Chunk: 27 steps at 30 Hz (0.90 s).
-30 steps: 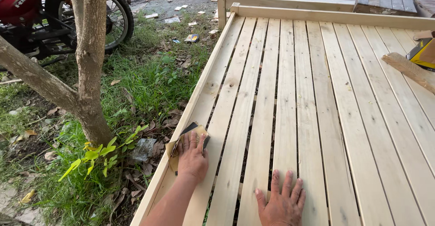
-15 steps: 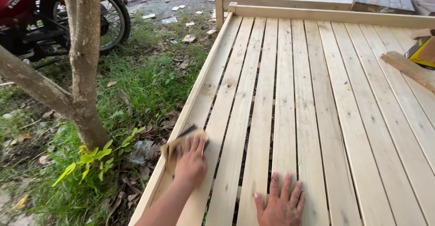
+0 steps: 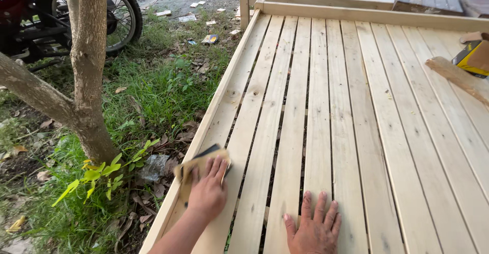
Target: The person sands the slatted wooden surface of a large frame outdoors, rubbing sandpaper back and forth along the planks. They occasionally reposition the sandpaper, hold a dark sanding block, and continue sanding different sections of the slats.
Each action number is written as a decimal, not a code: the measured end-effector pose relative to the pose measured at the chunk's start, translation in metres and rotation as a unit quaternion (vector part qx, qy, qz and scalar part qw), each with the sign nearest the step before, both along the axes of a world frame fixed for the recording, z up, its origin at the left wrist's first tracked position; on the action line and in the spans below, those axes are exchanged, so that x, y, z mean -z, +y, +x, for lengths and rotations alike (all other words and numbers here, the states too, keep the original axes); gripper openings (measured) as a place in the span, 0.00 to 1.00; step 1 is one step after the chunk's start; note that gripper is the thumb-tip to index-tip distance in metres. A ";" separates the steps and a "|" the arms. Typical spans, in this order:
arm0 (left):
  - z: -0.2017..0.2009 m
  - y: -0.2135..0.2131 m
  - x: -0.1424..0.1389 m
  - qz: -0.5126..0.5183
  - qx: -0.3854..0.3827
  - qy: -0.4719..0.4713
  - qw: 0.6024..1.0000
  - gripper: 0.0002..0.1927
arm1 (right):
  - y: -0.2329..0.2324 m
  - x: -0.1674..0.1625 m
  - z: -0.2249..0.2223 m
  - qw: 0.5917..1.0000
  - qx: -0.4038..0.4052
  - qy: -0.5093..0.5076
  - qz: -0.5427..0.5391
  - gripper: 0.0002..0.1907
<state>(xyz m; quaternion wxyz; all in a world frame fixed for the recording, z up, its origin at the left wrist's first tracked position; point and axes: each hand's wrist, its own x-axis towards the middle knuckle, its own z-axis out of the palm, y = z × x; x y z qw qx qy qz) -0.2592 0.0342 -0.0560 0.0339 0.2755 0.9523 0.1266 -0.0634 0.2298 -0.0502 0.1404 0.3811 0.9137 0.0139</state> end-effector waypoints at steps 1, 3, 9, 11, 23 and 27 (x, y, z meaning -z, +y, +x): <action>-0.012 0.011 -0.001 0.002 -0.004 0.004 1.000 0.30 | 0.000 0.001 0.000 1.000 0.001 0.002 0.003 0.46; -0.039 0.036 -0.006 0.001 -0.012 0.005 1.000 0.30 | 0.001 0.003 0.001 1.000 0.001 0.007 0.001 0.46; -0.021 0.012 -0.011 0.018 0.053 0.026 0.998 0.31 | 0.000 -0.001 0.001 1.000 0.002 0.018 0.004 0.46; 0.021 -0.027 -0.003 -0.020 0.063 -0.004 0.998 0.32 | -0.002 -0.003 0.000 1.000 0.005 0.013 -0.004 0.46; 0.032 -0.055 -0.008 -0.044 0.082 -0.034 0.995 0.33 | -0.001 -0.005 -0.001 1.000 0.000 0.005 0.008 0.44; -0.005 -0.017 -0.026 0.006 0.061 -0.020 0.998 0.29 | -0.002 -0.002 0.000 1.000 0.001 0.010 0.009 0.44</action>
